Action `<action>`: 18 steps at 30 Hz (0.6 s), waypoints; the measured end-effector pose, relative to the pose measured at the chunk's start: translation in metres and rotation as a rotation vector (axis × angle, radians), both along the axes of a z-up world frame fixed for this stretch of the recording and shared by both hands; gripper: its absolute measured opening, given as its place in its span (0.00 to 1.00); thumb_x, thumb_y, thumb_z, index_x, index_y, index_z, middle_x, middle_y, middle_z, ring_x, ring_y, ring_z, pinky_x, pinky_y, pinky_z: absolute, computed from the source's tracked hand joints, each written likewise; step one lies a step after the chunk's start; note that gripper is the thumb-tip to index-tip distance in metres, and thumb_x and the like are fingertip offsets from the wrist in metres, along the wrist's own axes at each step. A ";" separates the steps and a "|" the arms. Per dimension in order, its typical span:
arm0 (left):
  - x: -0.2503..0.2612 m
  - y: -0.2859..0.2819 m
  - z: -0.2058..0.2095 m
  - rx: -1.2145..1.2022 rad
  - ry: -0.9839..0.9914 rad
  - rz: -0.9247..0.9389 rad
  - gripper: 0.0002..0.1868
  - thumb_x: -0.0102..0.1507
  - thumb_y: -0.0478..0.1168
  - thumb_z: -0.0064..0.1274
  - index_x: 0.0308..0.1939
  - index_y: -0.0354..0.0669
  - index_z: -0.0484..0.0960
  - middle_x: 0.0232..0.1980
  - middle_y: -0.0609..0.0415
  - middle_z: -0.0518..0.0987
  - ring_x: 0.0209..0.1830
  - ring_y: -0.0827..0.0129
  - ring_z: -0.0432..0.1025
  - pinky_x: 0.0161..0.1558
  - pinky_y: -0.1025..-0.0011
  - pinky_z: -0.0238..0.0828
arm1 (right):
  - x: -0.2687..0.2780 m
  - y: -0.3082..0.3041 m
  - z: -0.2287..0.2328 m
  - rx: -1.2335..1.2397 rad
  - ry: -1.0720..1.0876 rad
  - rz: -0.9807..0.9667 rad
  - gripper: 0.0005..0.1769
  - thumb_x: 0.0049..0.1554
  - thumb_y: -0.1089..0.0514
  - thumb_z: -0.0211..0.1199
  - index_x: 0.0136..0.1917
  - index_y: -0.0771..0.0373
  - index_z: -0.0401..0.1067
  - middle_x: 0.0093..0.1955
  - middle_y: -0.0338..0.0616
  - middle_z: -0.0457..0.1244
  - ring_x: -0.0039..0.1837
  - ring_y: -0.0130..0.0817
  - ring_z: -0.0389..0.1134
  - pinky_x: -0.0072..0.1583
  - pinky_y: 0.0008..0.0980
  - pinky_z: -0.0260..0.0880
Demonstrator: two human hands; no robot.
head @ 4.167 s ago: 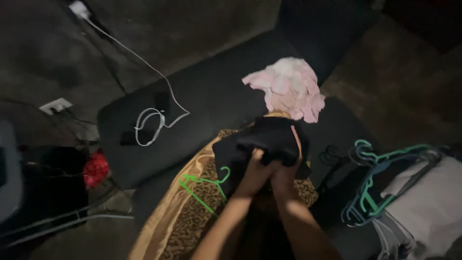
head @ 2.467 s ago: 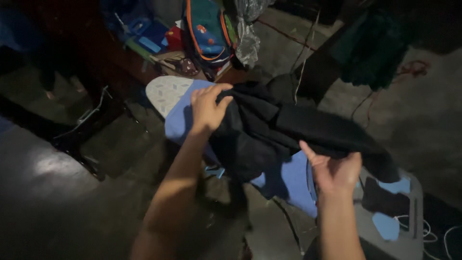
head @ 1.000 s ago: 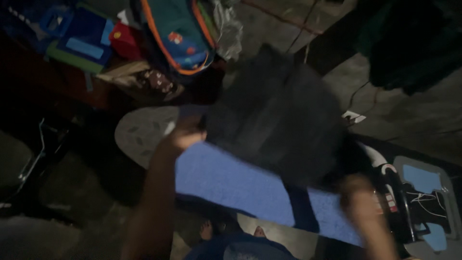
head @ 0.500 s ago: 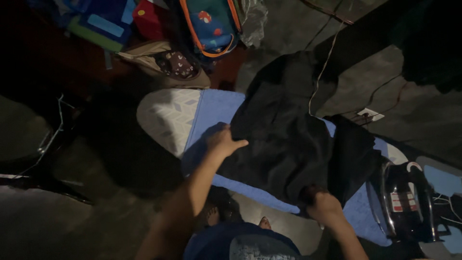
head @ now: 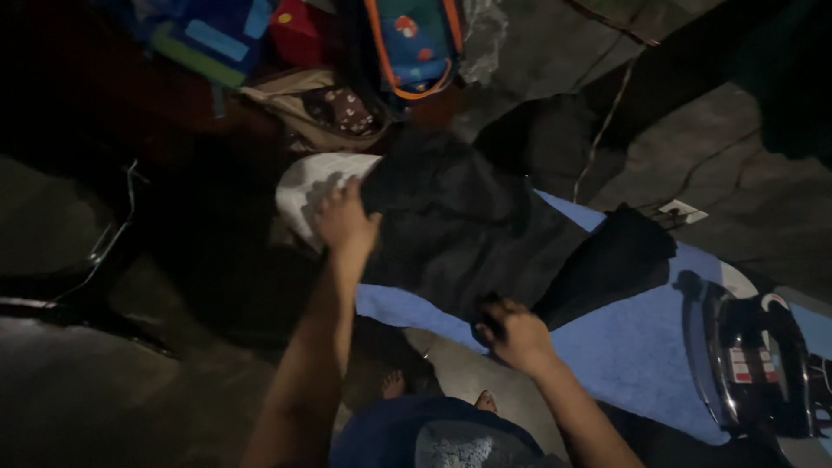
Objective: The person irons a black garment on a blue ironing board. They smooth the fabric with their hands and use a steam iron to press the material, moving the iron back and forth across the surface.
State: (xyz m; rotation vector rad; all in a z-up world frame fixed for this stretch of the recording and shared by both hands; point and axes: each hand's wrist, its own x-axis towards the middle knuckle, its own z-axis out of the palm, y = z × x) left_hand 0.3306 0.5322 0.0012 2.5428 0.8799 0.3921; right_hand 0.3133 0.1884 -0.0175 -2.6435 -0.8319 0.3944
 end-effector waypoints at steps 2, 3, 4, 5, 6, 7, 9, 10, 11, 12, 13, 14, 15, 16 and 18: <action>-0.007 -0.037 0.006 0.495 -0.180 -0.034 0.40 0.41 0.51 0.67 0.58 0.47 0.81 0.62 0.39 0.76 0.64 0.39 0.69 0.65 0.36 0.59 | 0.008 0.012 0.010 -0.022 0.111 0.006 0.26 0.54 0.45 0.65 0.65 0.50 0.75 0.60 0.50 0.67 0.59 0.50 0.70 0.59 0.43 0.71; -0.008 -0.057 0.003 0.322 -0.188 -0.192 0.32 0.49 0.48 0.65 0.57 0.48 0.81 0.59 0.44 0.77 0.62 0.45 0.68 0.66 0.40 0.56 | 0.014 0.013 0.013 -0.022 0.170 -0.002 0.25 0.55 0.45 0.64 0.65 0.49 0.75 0.60 0.50 0.67 0.59 0.50 0.71 0.59 0.42 0.71; -0.009 -0.077 -0.002 0.146 -0.194 -0.354 0.24 0.57 0.45 0.62 0.57 0.49 0.82 0.57 0.48 0.78 0.61 0.51 0.68 0.67 0.45 0.53 | 0.018 0.011 0.013 -0.021 0.230 -0.018 0.24 0.56 0.45 0.63 0.64 0.49 0.75 0.59 0.51 0.67 0.59 0.50 0.71 0.60 0.41 0.72; -0.008 -0.099 -0.010 0.099 -0.209 -0.537 0.18 0.58 0.46 0.60 0.51 0.50 0.84 0.53 0.51 0.79 0.60 0.55 0.68 0.65 0.47 0.56 | 0.023 0.009 0.011 -0.011 0.180 -0.012 0.24 0.54 0.48 0.62 0.64 0.50 0.76 0.58 0.51 0.67 0.58 0.51 0.71 0.59 0.42 0.72; -0.006 -0.124 -0.020 0.111 -0.287 -0.626 0.15 0.57 0.47 0.60 0.46 0.49 0.86 0.50 0.51 0.80 0.58 0.54 0.69 0.65 0.45 0.55 | 0.029 0.004 0.007 0.000 0.129 -0.015 0.24 0.53 0.52 0.62 0.64 0.51 0.76 0.57 0.51 0.68 0.57 0.51 0.71 0.58 0.44 0.71; -0.005 -0.148 -0.031 0.122 -0.365 -0.716 0.14 0.55 0.48 0.60 0.40 0.48 0.87 0.46 0.51 0.80 0.56 0.52 0.69 0.66 0.42 0.53 | 0.033 -0.001 0.002 0.011 0.078 -0.018 0.24 0.52 0.55 0.61 0.63 0.52 0.76 0.56 0.52 0.68 0.56 0.52 0.71 0.56 0.45 0.71; -0.001 -0.187 -0.052 0.035 -0.263 -0.788 0.12 0.61 0.49 0.56 0.40 0.48 0.87 0.46 0.50 0.81 0.55 0.51 0.70 0.68 0.43 0.54 | 0.035 -0.018 -0.008 0.120 -0.102 -0.101 0.19 0.51 0.59 0.63 0.57 0.56 0.78 0.52 0.51 0.69 0.56 0.52 0.70 0.57 0.44 0.71; 0.004 -0.199 -0.062 0.009 -0.217 -0.818 0.13 0.63 0.50 0.55 0.41 0.47 0.87 0.47 0.50 0.81 0.56 0.51 0.71 0.68 0.44 0.54 | 0.033 -0.028 -0.012 0.170 -0.197 -0.147 0.17 0.50 0.61 0.63 0.54 0.57 0.80 0.50 0.51 0.69 0.56 0.52 0.69 0.58 0.44 0.71; 0.007 -0.211 -0.069 -0.015 -0.170 -0.847 0.14 0.66 0.51 0.53 0.42 0.47 0.87 0.48 0.50 0.81 0.57 0.51 0.71 0.68 0.45 0.55 | 0.030 -0.038 -0.013 0.235 -0.254 -0.192 0.17 0.50 0.63 0.64 0.54 0.59 0.79 0.51 0.52 0.68 0.56 0.53 0.69 0.58 0.45 0.71; 0.009 -0.221 -0.072 -0.039 -0.120 -0.879 0.16 0.68 0.52 0.52 0.43 0.46 0.87 0.49 0.50 0.81 0.57 0.51 0.71 0.68 0.46 0.56 | 0.025 -0.049 -0.013 0.296 -0.311 -0.240 0.16 0.50 0.64 0.65 0.54 0.60 0.79 0.52 0.52 0.68 0.56 0.53 0.68 0.59 0.45 0.70; 0.012 -0.229 -0.072 -0.064 -0.054 -0.913 0.18 0.68 0.54 0.52 0.44 0.46 0.87 0.51 0.49 0.81 0.58 0.51 0.71 0.67 0.47 0.57 | 0.019 -0.059 -0.011 0.356 -0.370 -0.286 0.16 0.50 0.65 0.65 0.54 0.62 0.78 0.53 0.53 0.67 0.56 0.54 0.67 0.59 0.46 0.70; 0.017 -0.237 -0.070 -0.085 0.013 -0.942 0.20 0.68 0.56 0.52 0.45 0.45 0.87 0.52 0.48 0.81 0.59 0.51 0.71 0.67 0.47 0.57 | 0.017 -0.068 -0.010 0.386 -0.298 -0.394 0.16 0.51 0.65 0.64 0.55 0.61 0.78 0.55 0.51 0.66 0.55 0.52 0.67 0.56 0.44 0.70; 0.022 -0.246 -0.066 -0.104 0.081 -0.970 0.22 0.67 0.58 0.52 0.47 0.45 0.87 0.54 0.48 0.81 0.60 0.50 0.70 0.67 0.48 0.58 | 0.015 -0.078 -0.009 0.416 -0.225 -0.501 0.16 0.53 0.65 0.63 0.55 0.60 0.77 0.56 0.50 0.66 0.55 0.50 0.68 0.52 0.43 0.71; 0.026 -0.256 -0.060 -0.123 0.090 -0.970 0.25 0.65 0.60 0.55 0.51 0.44 0.84 0.55 0.45 0.79 0.60 0.48 0.70 0.66 0.47 0.57 | 0.014 -0.088 -0.008 0.451 -0.154 -0.604 0.16 0.54 0.65 0.63 0.56 0.59 0.76 0.58 0.49 0.65 0.54 0.48 0.68 0.49 0.41 0.72; 0.036 -0.278 -0.045 -0.161 0.105 -0.969 0.35 0.59 0.62 0.60 0.60 0.42 0.78 0.58 0.41 0.76 0.60 0.45 0.68 0.64 0.44 0.55 | 0.015 -0.111 -0.005 0.441 -0.384 -0.546 0.18 0.52 0.67 0.63 0.57 0.62 0.76 0.59 0.52 0.65 0.60 0.51 0.66 0.58 0.43 0.69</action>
